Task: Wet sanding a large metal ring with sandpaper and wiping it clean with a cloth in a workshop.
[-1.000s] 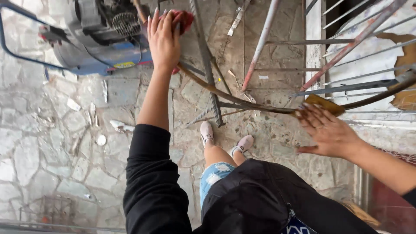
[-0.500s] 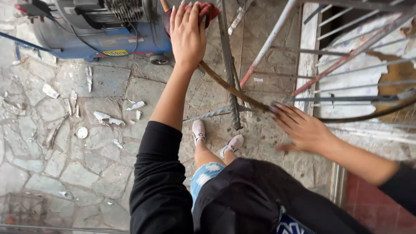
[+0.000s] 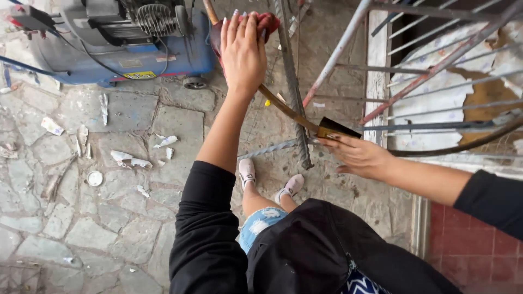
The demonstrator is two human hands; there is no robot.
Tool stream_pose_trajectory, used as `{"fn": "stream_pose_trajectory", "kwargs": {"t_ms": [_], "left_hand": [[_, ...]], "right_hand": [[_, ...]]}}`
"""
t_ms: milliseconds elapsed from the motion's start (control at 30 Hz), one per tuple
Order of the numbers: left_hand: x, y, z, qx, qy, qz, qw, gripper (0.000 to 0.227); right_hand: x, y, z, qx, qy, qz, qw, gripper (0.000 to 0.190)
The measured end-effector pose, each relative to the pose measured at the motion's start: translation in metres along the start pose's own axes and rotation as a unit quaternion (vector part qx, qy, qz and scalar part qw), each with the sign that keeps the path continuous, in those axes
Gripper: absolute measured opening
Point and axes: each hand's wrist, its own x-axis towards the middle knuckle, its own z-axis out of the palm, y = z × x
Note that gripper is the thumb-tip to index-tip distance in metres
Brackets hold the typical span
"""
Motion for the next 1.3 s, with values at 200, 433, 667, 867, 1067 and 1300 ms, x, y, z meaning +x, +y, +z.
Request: {"fn": "stream_pose_trajectory", "kwargs": {"t_ms": [200, 433, 667, 867, 1067, 1300], "left_hand": [[-0.001, -0.003, 0.006, 0.01, 0.012, 0.002, 1.0, 0.044], [0.0, -0.007, 0.003, 0.014, 0.001, -0.003, 1.0, 0.045], [-0.001, -0.007, -0.002, 0.009, 0.0, -0.022, 1.0, 0.045], [-0.004, -0.003, -0.003, 0.009, -0.002, -0.009, 1.0, 0.044], [-0.001, -0.005, -0.001, 0.015, 0.004, -0.012, 1.0, 0.044], [-0.013, -0.012, -0.002, 0.024, 0.064, 0.027, 0.997, 0.04]], "right_hand": [[-0.075, -0.026, 0.055, -0.022, -0.067, -0.051, 0.996, 0.091], [-0.021, 0.023, -0.041, 0.009, 0.002, 0.028, 1.0, 0.098], [0.062, 0.013, -0.09, 0.32, -0.102, 0.34, 0.878, 0.122], [0.06, 0.009, -0.115, 0.338, -0.135, 0.42, 0.831, 0.112], [0.064, 0.0, -0.118, 0.343, -0.231, 0.535, 0.737, 0.105], [0.123, 0.006, -0.141, 0.298, -0.004, 0.565, 0.769, 0.105]]}}
